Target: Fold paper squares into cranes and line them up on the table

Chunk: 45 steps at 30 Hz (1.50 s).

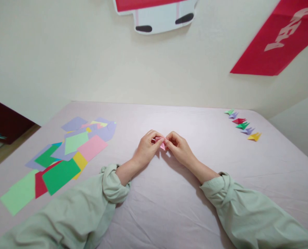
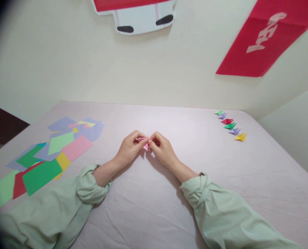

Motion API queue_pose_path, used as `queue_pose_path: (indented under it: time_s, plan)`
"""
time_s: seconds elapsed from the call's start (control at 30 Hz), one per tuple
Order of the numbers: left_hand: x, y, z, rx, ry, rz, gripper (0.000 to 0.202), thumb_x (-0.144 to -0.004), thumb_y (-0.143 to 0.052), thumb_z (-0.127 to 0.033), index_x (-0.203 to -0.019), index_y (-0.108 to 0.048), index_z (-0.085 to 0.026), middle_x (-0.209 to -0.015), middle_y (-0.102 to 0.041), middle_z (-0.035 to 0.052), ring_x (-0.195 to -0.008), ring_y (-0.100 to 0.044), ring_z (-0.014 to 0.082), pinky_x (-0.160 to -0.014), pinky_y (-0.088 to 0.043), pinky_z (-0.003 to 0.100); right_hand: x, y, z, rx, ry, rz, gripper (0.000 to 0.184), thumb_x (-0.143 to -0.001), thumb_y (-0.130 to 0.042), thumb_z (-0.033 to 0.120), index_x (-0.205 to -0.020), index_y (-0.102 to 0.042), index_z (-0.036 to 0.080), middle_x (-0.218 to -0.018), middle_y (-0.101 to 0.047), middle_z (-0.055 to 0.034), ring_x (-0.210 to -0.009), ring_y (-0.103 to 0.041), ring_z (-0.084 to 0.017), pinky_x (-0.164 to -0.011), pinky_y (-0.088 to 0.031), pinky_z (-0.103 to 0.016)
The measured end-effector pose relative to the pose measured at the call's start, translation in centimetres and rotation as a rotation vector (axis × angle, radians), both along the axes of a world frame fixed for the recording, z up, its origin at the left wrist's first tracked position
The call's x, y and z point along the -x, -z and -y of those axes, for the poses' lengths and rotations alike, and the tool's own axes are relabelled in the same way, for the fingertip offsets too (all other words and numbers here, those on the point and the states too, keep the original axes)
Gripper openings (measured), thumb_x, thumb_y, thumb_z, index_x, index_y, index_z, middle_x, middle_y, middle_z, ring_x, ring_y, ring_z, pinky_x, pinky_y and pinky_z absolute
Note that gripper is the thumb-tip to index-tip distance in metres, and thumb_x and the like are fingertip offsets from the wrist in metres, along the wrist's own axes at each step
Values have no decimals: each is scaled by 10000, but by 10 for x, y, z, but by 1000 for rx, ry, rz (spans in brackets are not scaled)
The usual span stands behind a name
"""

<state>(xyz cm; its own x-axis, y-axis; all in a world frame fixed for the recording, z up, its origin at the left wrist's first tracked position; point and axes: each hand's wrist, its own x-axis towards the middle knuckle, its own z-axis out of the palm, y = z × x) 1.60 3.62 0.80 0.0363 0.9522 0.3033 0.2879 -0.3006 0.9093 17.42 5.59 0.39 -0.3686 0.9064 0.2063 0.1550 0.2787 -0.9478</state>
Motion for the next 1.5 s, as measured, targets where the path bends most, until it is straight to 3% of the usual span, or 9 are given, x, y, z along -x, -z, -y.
queue_pose_path:
  time_s: [0.13, 0.33, 0.47, 0.6, 0.73, 0.9, 1.37, 1.5]
  plan:
    - [0, -1, -1, 38, -30, 39, 125, -857, -596, -226, -762, -656, -171, -796, -621, 9, -764, -603, 134, -689, -476, 244, 1, -3, 1, 24, 3, 9, 181, -884, -562, 317, -750, -504, 210, -639, -576, 32, -597, -547, -127, -590, -414, -254]
    - [6, 3, -6, 28, -202, 45, 188, -863, -599, -292, -719, -609, -173, -729, -601, -4, -708, -561, 124, -673, -454, 243, 2, -4, -1, 86, -5, -28, 163, -849, -569, 312, -743, -505, 207, -655, -591, 23, -596, -541, -128, -584, -411, -260]
    - [12, 3, -9, 42, -250, 92, 201, -886, -576, -340, -756, -592, -187, -759, -611, 0, -708, -561, 122, -630, -463, 227, 1, -3, -1, 92, 23, -34, 151, -827, -560, 289, -715, -497, 211, -608, -571, 33, -569, -517, -122, -571, -404, -255]
    - [12, 1, -7, 52, -211, 109, 245, -925, -510, -408, -860, -614, -196, -844, -633, 24, -754, -587, 130, -613, -479, 221, 1, -3, -1, 103, 41, -28, 144, -815, -556, 283, -704, -495, 214, -591, -562, 40, -555, -504, -120, -559, -397, -250]
    - [7, 1, -3, 2, -98, 48, 209, -881, -597, -380, -963, -623, -189, -952, -634, 39, -835, -612, 140, -713, -511, 248, 1, -4, -1, 105, 49, -35, 164, -821, -557, 295, -696, -490, 214, -591, -558, 39, -554, -500, -121, -555, -393, -251]
    - [4, 2, -2, 5, 33, -52, 106, -866, -607, -268, -830, -639, -174, -862, -611, 24, -823, -601, 147, -723, -497, 260, 2, -3, -1, 87, 27, -46, 200, -842, -559, 323, -693, -491, 209, -595, -541, 38, -559, -495, -122, -562, -394, -257]
    - [4, 1, 0, -158, -103, -185, 101, -911, -551, -222, -831, -604, -191, -821, -581, 9, -779, -548, 142, -718, -438, 266, 2, -6, 0, 111, -3, -7, 191, -840, -539, 302, -674, -515, 210, -601, -564, 29, -583, -528, -131, -601, -422, -262]
    - [2, 0, 3, -183, -105, -279, 90, -916, -547, -224, -845, -595, -197, -832, -575, 11, -792, -540, 148, -736, -426, 274, 2, -7, 1, 123, -42, -23, 250, -886, -537, 394, -721, -532, 208, -626, -569, 23, -617, -561, -145, -636, -446, -281]
